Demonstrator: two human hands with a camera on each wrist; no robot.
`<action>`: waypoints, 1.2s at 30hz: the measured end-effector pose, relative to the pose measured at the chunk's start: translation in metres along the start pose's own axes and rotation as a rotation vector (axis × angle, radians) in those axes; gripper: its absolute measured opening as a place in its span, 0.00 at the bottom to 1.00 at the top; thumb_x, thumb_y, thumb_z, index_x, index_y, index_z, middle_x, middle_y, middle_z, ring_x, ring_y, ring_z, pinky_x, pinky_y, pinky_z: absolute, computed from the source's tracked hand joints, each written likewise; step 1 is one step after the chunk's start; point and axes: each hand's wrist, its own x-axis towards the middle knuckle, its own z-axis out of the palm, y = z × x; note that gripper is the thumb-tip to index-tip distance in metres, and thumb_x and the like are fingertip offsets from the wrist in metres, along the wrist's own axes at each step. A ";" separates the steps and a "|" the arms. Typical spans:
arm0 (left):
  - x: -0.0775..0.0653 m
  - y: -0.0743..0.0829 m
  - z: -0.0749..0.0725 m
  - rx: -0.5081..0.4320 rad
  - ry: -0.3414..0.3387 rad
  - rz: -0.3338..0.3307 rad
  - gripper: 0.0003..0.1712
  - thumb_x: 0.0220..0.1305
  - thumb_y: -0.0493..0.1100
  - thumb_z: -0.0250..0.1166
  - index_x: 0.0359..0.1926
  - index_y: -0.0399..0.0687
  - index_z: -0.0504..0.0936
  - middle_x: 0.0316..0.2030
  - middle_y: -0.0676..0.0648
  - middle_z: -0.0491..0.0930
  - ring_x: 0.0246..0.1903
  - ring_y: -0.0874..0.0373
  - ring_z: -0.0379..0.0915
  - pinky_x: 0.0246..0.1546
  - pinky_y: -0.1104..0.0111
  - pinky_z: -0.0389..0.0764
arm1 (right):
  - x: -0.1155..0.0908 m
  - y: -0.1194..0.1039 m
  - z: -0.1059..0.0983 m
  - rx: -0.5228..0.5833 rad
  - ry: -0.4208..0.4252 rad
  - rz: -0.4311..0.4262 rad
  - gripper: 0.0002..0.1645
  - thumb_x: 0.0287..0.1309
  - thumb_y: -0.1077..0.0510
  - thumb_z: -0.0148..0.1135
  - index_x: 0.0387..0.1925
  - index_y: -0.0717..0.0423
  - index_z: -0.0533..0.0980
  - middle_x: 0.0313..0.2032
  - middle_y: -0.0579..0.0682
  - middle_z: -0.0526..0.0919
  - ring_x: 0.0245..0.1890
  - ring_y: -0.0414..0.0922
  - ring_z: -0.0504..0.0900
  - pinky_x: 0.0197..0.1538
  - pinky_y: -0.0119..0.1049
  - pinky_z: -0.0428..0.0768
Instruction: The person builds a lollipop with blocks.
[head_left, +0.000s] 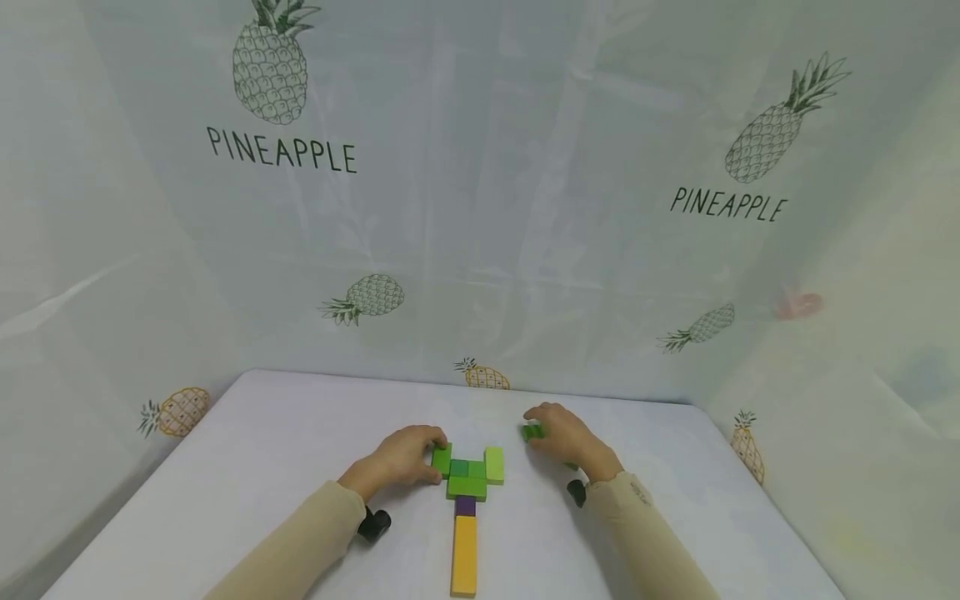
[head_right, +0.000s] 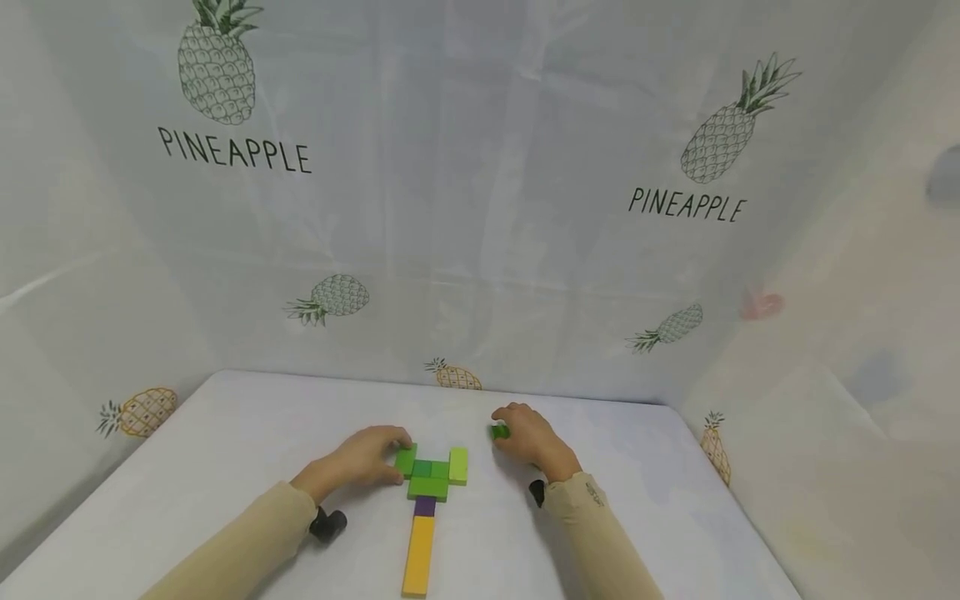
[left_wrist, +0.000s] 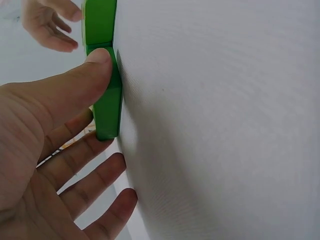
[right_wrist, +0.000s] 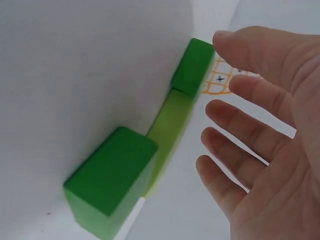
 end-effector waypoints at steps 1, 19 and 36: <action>0.000 0.000 0.000 0.002 -0.001 -0.001 0.26 0.45 0.45 0.78 0.47 0.51 0.80 0.47 0.50 0.79 0.51 0.50 0.73 0.56 0.53 0.72 | 0.000 0.001 0.001 -0.003 -0.008 0.010 0.25 0.52 0.58 0.68 0.53 0.57 0.77 0.52 0.53 0.79 0.55 0.52 0.74 0.59 0.49 0.71; -0.001 0.002 0.000 -0.008 -0.007 -0.040 0.26 0.45 0.46 0.78 0.47 0.52 0.80 0.48 0.49 0.79 0.51 0.50 0.73 0.56 0.53 0.71 | 0.005 0.010 0.012 0.018 -0.001 0.008 0.16 0.53 0.65 0.66 0.46 0.55 0.81 0.45 0.50 0.83 0.50 0.51 0.78 0.56 0.48 0.74; 0.002 -0.001 0.002 0.005 0.001 -0.004 0.26 0.44 0.46 0.78 0.46 0.52 0.80 0.48 0.49 0.79 0.51 0.50 0.73 0.55 0.53 0.72 | 0.004 -0.002 0.015 0.087 -0.079 0.037 0.27 0.54 0.60 0.65 0.57 0.49 0.76 0.56 0.45 0.78 0.60 0.50 0.71 0.63 0.50 0.68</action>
